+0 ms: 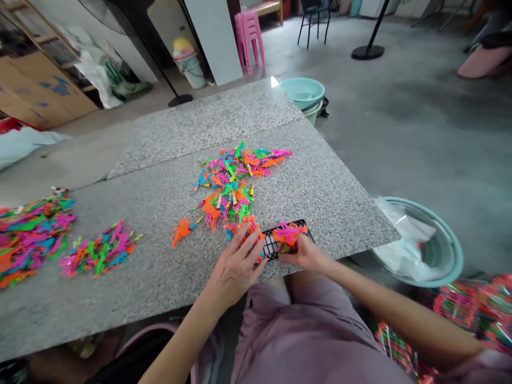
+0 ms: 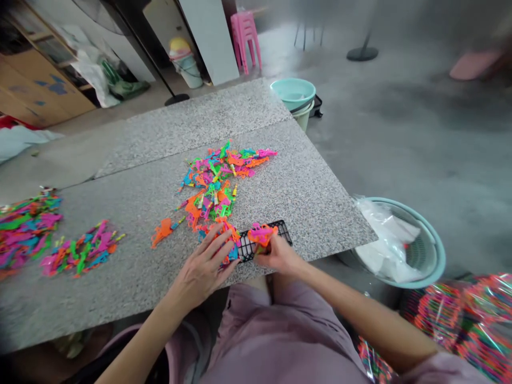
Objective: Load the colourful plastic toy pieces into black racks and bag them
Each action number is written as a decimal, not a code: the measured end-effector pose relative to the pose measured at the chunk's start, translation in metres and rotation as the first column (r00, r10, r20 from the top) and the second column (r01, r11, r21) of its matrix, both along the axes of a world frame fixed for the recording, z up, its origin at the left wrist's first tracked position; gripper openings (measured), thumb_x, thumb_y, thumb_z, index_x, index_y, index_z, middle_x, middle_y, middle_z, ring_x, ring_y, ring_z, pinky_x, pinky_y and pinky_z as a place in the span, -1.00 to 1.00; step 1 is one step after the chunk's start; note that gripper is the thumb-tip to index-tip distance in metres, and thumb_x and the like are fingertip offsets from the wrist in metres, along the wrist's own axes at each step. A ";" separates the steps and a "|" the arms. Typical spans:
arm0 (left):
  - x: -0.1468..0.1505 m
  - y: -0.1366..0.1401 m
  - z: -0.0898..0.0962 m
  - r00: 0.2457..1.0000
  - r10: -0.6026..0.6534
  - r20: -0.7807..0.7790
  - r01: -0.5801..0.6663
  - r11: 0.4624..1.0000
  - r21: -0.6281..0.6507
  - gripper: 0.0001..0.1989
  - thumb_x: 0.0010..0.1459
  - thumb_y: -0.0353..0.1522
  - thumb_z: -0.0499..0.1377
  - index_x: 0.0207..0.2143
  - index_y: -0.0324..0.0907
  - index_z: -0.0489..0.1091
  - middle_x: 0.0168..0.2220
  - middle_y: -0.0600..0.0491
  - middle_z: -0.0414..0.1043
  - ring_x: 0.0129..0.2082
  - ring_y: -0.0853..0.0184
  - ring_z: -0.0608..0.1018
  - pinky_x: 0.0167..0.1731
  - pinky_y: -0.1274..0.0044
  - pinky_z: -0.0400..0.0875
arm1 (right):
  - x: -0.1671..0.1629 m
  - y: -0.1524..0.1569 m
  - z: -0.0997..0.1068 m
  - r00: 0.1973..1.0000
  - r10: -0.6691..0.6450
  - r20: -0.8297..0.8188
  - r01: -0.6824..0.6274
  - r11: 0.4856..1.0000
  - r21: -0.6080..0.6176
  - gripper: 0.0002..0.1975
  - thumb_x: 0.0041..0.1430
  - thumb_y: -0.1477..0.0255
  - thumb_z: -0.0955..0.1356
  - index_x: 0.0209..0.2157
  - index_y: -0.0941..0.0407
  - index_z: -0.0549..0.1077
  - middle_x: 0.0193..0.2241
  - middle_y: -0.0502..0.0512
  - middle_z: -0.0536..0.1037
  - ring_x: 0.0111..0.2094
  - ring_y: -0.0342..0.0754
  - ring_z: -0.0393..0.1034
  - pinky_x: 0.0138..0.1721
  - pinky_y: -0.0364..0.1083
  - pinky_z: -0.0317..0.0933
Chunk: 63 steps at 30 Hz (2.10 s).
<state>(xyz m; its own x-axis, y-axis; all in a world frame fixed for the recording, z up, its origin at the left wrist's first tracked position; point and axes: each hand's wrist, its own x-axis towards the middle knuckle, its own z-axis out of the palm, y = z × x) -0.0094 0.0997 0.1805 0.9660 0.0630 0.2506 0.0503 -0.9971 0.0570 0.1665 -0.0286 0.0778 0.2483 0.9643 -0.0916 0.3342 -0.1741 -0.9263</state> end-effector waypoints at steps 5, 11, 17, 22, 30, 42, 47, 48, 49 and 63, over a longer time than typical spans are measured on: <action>0.000 -0.003 0.001 1.000 0.016 -0.025 -0.017 0.999 -0.036 -0.64 0.24 -0.40 0.12 0.09 -0.25 0.29 0.14 -0.19 0.32 0.33 0.01 0.16 0.22 0.18 0.31 | -0.045 0.000 -0.009 0.978 -0.160 0.131 0.157 0.987 0.036 -0.94 0.12 0.48 0.32 -0.39 0.11 0.45 -0.44 0.05 0.56 -0.40 -0.04 0.47 -0.33 -0.13 0.30; 0.000 -0.004 0.000 0.999 0.026 -0.032 -0.028 0.997 -0.077 -0.64 0.25 -0.41 0.11 0.10 -0.25 0.27 0.15 -0.20 0.29 0.34 0.02 0.11 0.23 0.18 0.29 | -0.037 0.021 0.010 0.891 0.066 0.450 0.016 0.984 -0.177 -0.84 0.11 0.48 0.35 -0.22 0.13 0.47 -0.33 0.14 0.59 -0.28 0.00 0.50 -0.26 -0.16 0.26; 0.000 -0.008 0.004 0.995 0.067 -0.070 -0.077 0.985 -0.156 -0.54 0.23 -0.29 0.16 0.16 -0.16 0.25 0.14 -0.13 0.29 0.32 -0.02 0.13 0.24 0.11 0.23 | -0.052 0.020 0.033 0.842 0.199 0.502 -0.072 0.963 -0.261 -0.70 0.17 0.60 0.26 -0.04 0.24 0.38 -0.19 0.31 0.57 -0.19 0.05 0.49 -0.18 -0.08 0.27; -0.019 -0.011 0.005 0.993 0.096 -0.068 -0.101 0.992 -0.072 -0.69 0.26 -0.36 0.14 0.05 -0.17 0.36 0.08 -0.10 0.34 0.29 -0.01 0.20 0.17 0.16 0.36 | -0.017 0.028 0.040 0.784 0.419 0.459 -0.389 0.907 -0.164 -0.76 0.11 0.59 0.32 -0.16 0.15 0.46 -0.25 0.12 0.58 -0.26 -0.03 0.48 -0.24 -0.14 0.28; -0.034 -0.012 0.004 0.988 0.133 -0.072 -0.136 0.990 -0.041 -0.62 0.19 -0.43 0.19 0.07 -0.16 0.36 0.12 -0.09 0.32 0.31 -0.04 0.17 0.12 0.18 0.43 | 0.052 0.177 0.040 0.375 0.203 0.904 -0.236 0.965 -0.119 -0.66 0.25 0.67 0.19 0.01 0.22 0.38 0.01 0.31 0.42 0.01 0.09 0.36 -0.14 -0.04 0.32; -0.034 -0.005 -0.004 0.994 0.114 -0.004 -0.113 0.988 -0.108 -0.64 0.25 -0.41 0.12 0.10 -0.17 0.35 0.12 -0.11 0.30 0.34 -0.02 0.08 0.15 0.17 0.38 | 0.145 0.082 0.022 0.475 0.332 0.815 -0.188 0.943 -0.275 -0.59 0.09 0.68 0.27 0.01 0.22 0.32 -0.25 0.20 0.53 -0.27 0.01 0.45 -0.31 -0.13 0.21; -0.034 -0.006 -0.004 0.994 0.109 0.002 -0.108 0.988 -0.109 -0.67 0.26 -0.40 0.11 0.07 -0.17 0.36 0.10 -0.11 0.32 0.35 -0.02 0.06 0.15 0.17 0.39 | 0.156 0.056 0.022 0.892 0.206 0.403 -0.140 0.972 -0.187 -0.73 -0.10 0.59 0.34 -0.26 0.19 0.37 -0.52 -0.06 0.42 -0.52 -0.17 0.27 -0.47 -0.20 0.08; -0.034 -0.006 -0.003 0.993 0.115 -0.003 -0.114 0.987 -0.109 -0.67 0.26 -0.40 0.11 0.08 -0.17 0.36 0.11 -0.11 0.32 0.35 -0.02 0.07 0.15 0.18 0.39 | 0.152 0.055 0.022 0.933 0.207 0.295 -0.160 0.971 -0.176 -0.82 -0.08 0.54 0.35 -0.34 0.18 0.37 -0.55 -0.07 0.38 -0.53 -0.19 0.22 -0.49 -0.20 0.05; -0.034 -0.007 -0.003 0.993 0.121 -0.009 -0.121 0.987 -0.109 -0.67 0.26 -0.40 0.11 0.08 -0.16 0.36 0.11 -0.11 0.31 0.35 -0.01 0.07 0.15 0.18 0.39 | 0.146 0.055 0.022 0.957 0.225 0.186 -0.196 0.967 -0.162 -0.89 -0.05 0.47 0.35 -0.40 0.17 0.36 -0.58 -0.09 0.34 -0.55 -0.20 0.18 -0.50 -0.20 0.03; -0.035 -0.004 0.001 0.992 0.104 -0.071 -0.111 0.988 -0.106 -0.65 0.28 -0.38 0.11 0.11 -0.13 0.31 0.15 -0.09 0.29 0.34 0.02 0.10 0.18 0.18 0.34 | 0.033 0.030 0.008 0.981 -0.016 0.193 -0.018 0.985 0.173 -0.89 0.02 0.49 0.41 -0.35 0.14 0.43 -0.37 0.02 0.46 -0.35 -0.12 0.32 -0.30 -0.17 0.17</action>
<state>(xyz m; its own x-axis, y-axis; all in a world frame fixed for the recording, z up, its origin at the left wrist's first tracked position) -0.0440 0.0953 0.1813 0.9662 0.1911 0.1731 0.1642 -0.9736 0.1585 0.1990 0.0014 0.0858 0.2436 0.9616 0.1261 0.5095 -0.0162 -0.8603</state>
